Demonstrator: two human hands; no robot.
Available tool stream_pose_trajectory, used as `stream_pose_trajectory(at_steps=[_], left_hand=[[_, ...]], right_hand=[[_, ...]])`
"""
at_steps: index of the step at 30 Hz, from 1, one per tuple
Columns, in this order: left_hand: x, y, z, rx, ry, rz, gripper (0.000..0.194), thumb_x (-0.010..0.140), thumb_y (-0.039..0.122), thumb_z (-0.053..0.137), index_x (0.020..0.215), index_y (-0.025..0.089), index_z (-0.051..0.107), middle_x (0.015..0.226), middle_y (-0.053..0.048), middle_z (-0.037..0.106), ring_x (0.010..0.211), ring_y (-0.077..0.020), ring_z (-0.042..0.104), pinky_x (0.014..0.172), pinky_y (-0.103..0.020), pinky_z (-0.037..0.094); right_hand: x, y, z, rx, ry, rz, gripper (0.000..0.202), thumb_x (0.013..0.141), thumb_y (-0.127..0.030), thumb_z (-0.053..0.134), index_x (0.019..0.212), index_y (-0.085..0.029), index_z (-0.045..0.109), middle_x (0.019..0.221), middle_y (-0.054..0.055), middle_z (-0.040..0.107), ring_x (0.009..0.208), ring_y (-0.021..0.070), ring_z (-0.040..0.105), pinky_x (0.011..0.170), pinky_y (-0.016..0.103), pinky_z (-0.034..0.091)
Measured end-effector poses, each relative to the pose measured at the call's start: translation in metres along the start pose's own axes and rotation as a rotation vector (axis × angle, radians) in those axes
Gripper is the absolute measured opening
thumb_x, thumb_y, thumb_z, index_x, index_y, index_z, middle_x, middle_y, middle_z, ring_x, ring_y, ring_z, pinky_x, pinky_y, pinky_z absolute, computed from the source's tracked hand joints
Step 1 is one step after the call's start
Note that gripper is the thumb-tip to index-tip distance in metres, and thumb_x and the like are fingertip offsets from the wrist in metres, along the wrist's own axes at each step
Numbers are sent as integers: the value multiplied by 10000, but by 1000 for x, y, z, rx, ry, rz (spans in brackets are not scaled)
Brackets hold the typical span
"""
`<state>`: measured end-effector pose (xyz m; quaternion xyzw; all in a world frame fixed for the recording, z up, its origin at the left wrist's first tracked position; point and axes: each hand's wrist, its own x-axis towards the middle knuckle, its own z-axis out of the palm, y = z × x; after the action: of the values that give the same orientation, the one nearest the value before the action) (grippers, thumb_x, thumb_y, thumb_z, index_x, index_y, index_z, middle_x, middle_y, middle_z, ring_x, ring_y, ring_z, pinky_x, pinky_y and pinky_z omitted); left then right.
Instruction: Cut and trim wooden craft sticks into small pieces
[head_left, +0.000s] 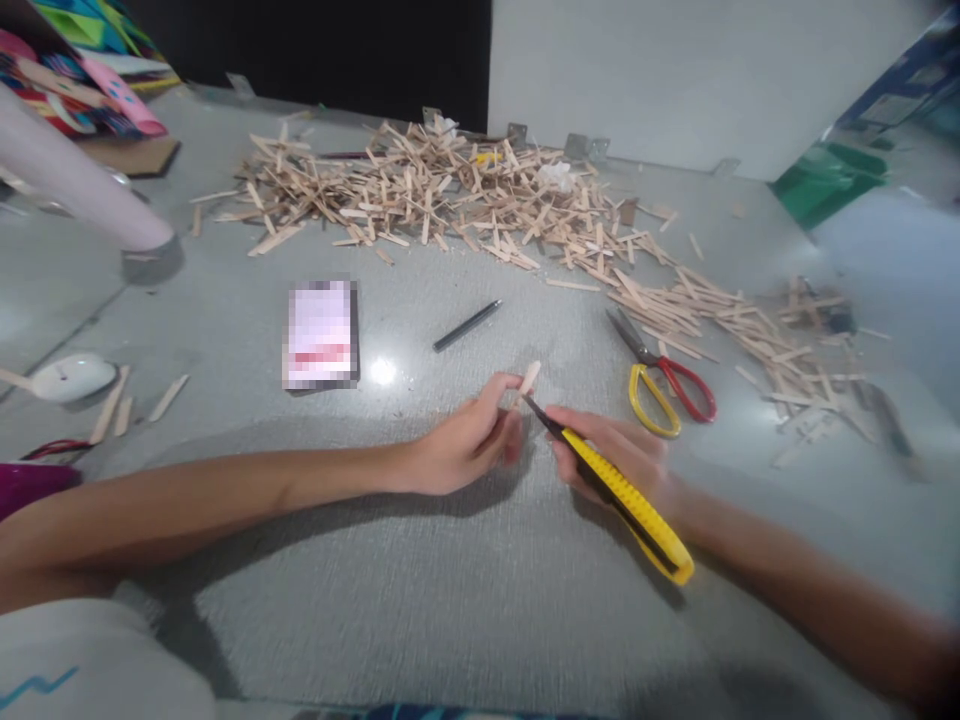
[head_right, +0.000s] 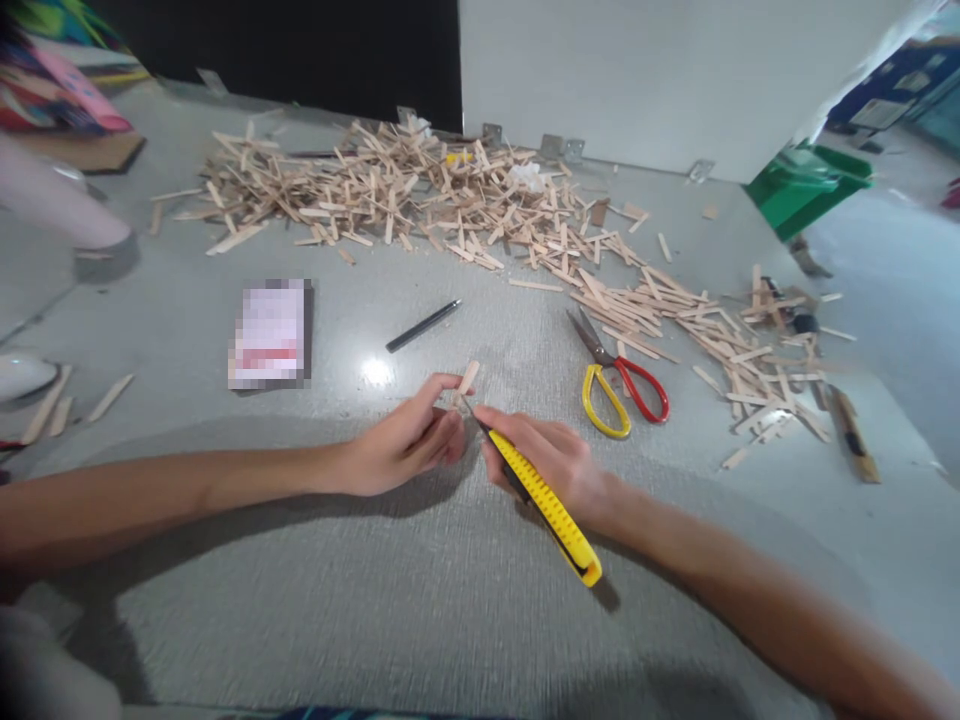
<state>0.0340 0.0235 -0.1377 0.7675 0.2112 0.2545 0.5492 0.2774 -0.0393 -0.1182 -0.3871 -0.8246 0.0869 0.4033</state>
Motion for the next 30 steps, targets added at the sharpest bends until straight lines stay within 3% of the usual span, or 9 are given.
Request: stream_pose_trajectory(at_steps=[6, 10, 14, 22, 25, 30], left_hand=[[2, 2, 0, -30, -40, -20, 201, 1176, 260, 381, 1368, 227, 327, 798, 31, 675, 556, -102, 541, 542, -212, 447], [2, 2, 1, -100, -53, -95, 133, 1196, 328, 342, 1290, 253, 285, 757, 77, 601, 456, -80, 471, 443, -177, 402], [2, -2, 3, -54, -22, -67, 108, 1188, 295, 340, 1274, 262, 284, 726, 104, 565, 428, -72, 467, 435, -163, 383], [1, -13, 9, 54, 35, 22, 352, 1041, 105, 491, 1288, 252, 288, 732, 94, 538, 539, -104, 465, 532, -218, 392], [1, -14, 10, 61, 37, 23, 389, 1029, 94, 491, 1323, 244, 287, 739, 90, 546, 550, -112, 480, 539, -226, 399], [0, -14, 9, 23, 25, 24, 365, 1046, 141, 480, 1342, 253, 298, 723, 98, 545, 509, -109, 484, 501, -226, 398]], right_hand=[[-1, 6, 8, -14, 14, -75, 527, 1018, -86, 635, 1508, -281, 629, 878, -1, 818, 621, 166, 752, 594, 293, 654], [0, 3, 9, 21, 0, -16, 507, 1036, -122, 634, 1500, -326, 640, 882, 8, 815, 621, 187, 754, 584, 322, 655], [7, 0, 9, 100, 8, 41, 422, 1055, -168, 637, 1441, -333, 681, 899, 12, 828, 618, 204, 766, 591, 349, 673], [7, -1, 16, 136, 69, 78, 367, 1055, -183, 636, 1379, -340, 707, 939, 30, 852, 653, 238, 800, 609, 402, 701], [6, -4, 16, 181, 62, 138, 280, 1062, -206, 644, 1306, -301, 744, 863, 26, 833, 607, 221, 775, 627, 396, 695], [4, -10, 20, 264, 66, 316, 190, 1094, -292, 633, 1221, -230, 761, 730, -8, 787, 505, 166, 722, 509, 309, 610]])
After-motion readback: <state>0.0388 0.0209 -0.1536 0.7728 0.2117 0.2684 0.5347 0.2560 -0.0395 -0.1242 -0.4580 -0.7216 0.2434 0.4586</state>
